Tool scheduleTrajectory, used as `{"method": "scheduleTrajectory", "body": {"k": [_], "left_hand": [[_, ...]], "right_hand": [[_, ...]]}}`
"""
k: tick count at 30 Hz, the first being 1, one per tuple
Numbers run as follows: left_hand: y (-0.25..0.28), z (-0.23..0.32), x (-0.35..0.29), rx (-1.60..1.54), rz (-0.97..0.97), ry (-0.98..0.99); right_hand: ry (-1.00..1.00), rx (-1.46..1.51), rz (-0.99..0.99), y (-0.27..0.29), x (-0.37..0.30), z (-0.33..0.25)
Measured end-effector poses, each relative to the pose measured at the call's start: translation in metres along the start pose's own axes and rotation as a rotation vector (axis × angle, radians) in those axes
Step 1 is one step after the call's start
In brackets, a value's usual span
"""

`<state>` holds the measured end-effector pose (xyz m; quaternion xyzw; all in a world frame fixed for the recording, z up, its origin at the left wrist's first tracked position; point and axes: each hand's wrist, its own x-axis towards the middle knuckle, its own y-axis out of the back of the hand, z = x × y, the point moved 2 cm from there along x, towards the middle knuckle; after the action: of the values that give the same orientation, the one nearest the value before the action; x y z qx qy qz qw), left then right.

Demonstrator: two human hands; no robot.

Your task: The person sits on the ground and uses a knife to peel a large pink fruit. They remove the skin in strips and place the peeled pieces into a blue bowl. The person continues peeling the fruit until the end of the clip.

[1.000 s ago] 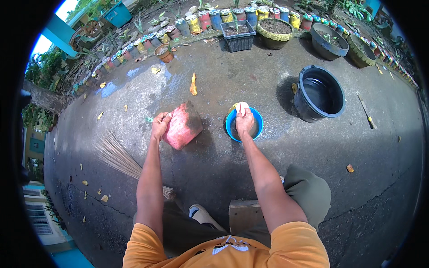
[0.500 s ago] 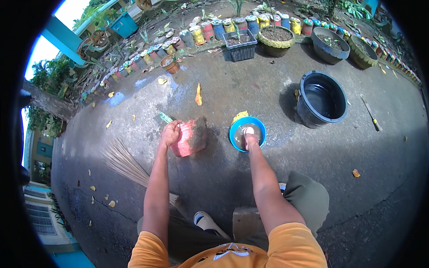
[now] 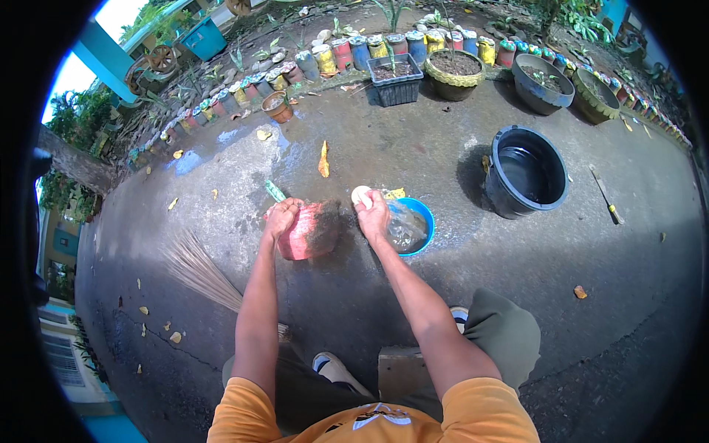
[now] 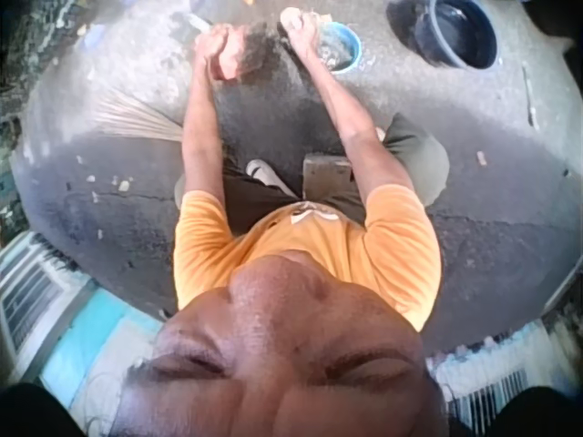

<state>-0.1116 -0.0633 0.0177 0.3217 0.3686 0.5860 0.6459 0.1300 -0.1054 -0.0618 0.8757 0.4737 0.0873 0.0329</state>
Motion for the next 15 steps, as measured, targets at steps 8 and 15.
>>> {"method": "scheduleTrajectory", "body": {"k": [8,15], "left_hand": [[0.005,-0.053,0.005,-0.612,-0.183,0.116],[0.006,-0.068,-0.002,-0.624,-0.155,0.156]], "right_hand": [[0.604,-0.334,-0.796,-0.056,-0.016,-0.078],[0.904,-0.164,-0.866,-0.086,-0.054,-0.070]]}}
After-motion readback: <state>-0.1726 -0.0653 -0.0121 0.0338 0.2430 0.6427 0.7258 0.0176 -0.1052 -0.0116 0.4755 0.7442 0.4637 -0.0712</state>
